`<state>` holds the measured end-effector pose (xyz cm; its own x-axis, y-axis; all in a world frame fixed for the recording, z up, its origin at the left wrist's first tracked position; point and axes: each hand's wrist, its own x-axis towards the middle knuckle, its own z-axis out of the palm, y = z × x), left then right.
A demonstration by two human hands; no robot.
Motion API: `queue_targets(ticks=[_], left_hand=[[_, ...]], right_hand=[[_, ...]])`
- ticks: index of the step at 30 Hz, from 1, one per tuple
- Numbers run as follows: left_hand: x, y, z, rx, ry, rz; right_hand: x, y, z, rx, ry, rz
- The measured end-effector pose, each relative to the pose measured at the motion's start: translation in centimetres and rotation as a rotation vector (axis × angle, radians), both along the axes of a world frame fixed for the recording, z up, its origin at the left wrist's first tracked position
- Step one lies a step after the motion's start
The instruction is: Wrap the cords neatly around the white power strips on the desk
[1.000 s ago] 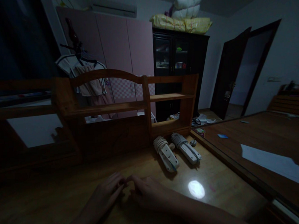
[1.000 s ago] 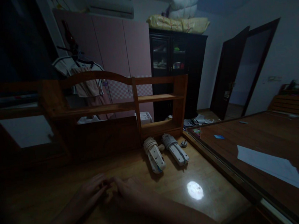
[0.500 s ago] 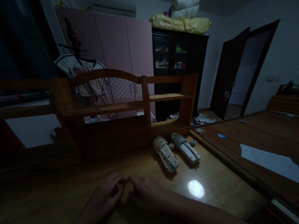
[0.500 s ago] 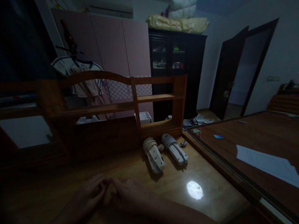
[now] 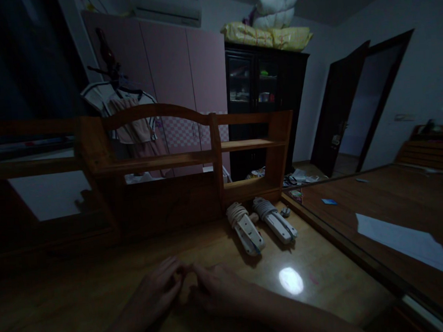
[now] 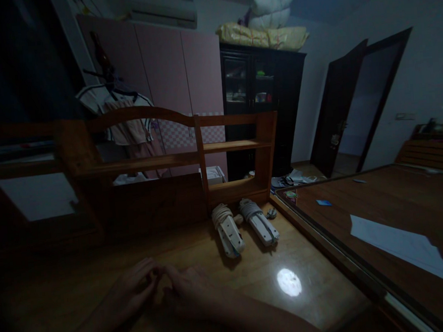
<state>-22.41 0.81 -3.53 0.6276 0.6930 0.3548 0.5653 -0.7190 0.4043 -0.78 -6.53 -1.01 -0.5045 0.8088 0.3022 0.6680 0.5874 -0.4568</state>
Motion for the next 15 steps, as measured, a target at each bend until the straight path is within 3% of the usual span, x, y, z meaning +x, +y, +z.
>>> queue_targets(ticks=[8,15], left_hand=[[0.45,-0.84,0.94,-0.077,0.014,0.008],[-0.02,-0.38,0.13,-0.032,0.070,0.025]], right_hand=[[-0.01,0.24,-0.41,-0.011,-0.014,0.005],[0.11,-0.01,0.18,-0.017,-0.015,0.017]])
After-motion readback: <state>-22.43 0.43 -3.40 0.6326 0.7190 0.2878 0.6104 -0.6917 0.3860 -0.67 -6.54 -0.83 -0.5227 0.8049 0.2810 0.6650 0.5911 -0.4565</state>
